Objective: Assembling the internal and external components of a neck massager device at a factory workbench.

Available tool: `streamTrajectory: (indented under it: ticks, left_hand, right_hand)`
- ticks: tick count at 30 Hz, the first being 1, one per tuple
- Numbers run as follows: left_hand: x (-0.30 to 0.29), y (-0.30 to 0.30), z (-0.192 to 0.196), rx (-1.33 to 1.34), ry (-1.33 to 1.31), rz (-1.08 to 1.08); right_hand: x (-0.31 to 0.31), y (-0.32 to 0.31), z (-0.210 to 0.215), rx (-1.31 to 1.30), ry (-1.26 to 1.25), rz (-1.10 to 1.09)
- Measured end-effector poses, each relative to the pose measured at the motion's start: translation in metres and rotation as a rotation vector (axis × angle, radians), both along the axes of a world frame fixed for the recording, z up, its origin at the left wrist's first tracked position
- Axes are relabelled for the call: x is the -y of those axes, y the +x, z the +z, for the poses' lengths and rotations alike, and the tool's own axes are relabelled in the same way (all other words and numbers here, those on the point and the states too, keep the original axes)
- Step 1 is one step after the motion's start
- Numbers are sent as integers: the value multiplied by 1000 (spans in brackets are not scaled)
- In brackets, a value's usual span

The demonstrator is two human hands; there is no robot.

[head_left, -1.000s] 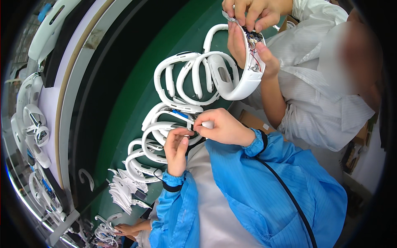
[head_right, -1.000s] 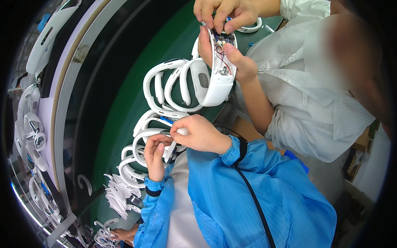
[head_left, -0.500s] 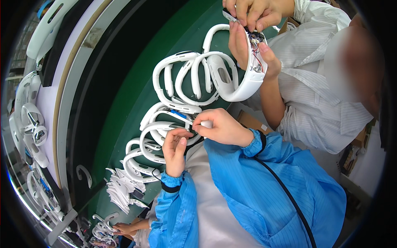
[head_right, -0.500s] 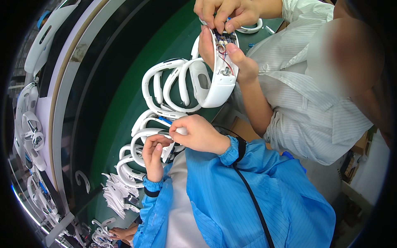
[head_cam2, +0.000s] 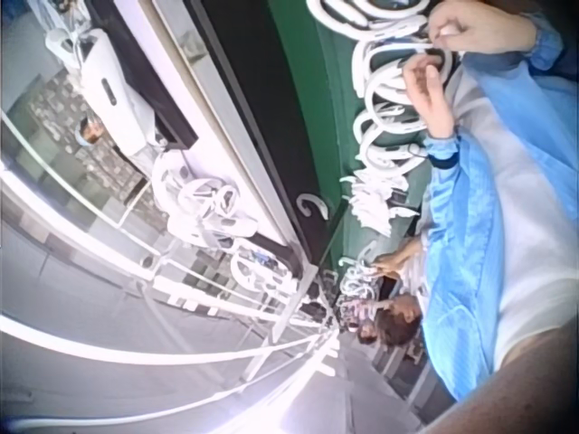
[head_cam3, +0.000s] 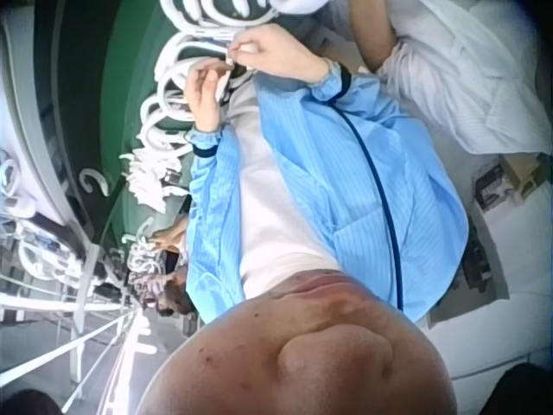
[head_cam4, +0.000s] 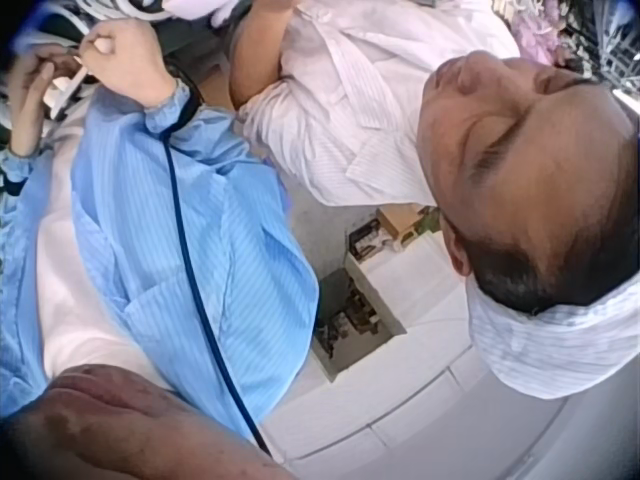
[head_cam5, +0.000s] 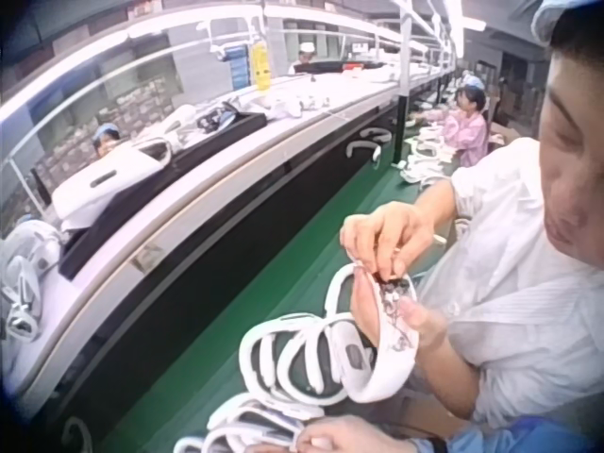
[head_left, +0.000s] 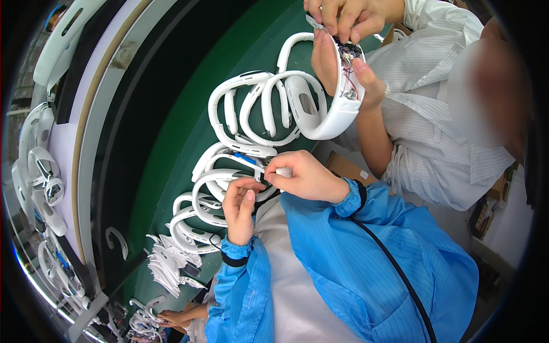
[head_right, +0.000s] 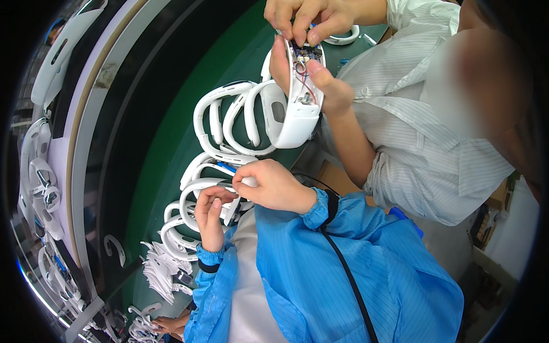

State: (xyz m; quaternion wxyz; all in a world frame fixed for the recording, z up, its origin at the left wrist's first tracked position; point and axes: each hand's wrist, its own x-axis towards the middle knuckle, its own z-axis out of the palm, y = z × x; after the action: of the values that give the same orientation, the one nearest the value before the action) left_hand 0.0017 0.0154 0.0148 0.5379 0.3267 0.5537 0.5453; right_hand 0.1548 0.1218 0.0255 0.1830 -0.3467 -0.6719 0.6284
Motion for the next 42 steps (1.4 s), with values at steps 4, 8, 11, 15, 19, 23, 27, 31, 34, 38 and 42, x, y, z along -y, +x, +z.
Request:
streamTrajectory:
  ticks: [4, 8, 11, 15, 19, 23, 27, 31, 34, 38, 42]
  left_hand:
    - [0, 0, 0, 7, -2, -3]
    - [-1, 0, 0, 13, -1, 2]
    - [-1, -1, -2, -16, -13, -17]
    - [-3, 2, 1, -8, -23, -19]
    - [-4, 3, -1, 5, -10, -50]
    - [-7, 5, -4, -37, -65, -163]
    - [-11, 8, -10, 12, -105, -326]
    - [-32, 20, -28, 443, -237, -497]
    - [-55, 39, -37, 927, -183, -510]
    - [-78, 64, -46, 1189, -149, -375]
    - [-94, 74, -30, 1152, -100, -56]
  right_hand:
    - [3, -1, -4, -50, 27, -46]
    - [2, -1, -1, -43, 44, -40]
    - [2, 1, 1, -65, 23, -55]
    - [1, 3, 7, -61, 37, -26]
    - [0, 5, 9, -56, 34, -9]
    - [2, 8, 11, -99, 59, -37]
    - [4, 11, 27, -110, -7, -86]
    - [8, 30, 58, -237, -142, -119]
    - [8, 46, 94, -397, -236, -236]
    - [-18, 71, 111, -151, 123, -344]
    - [-93, 56, 108, 12, 658, -393]
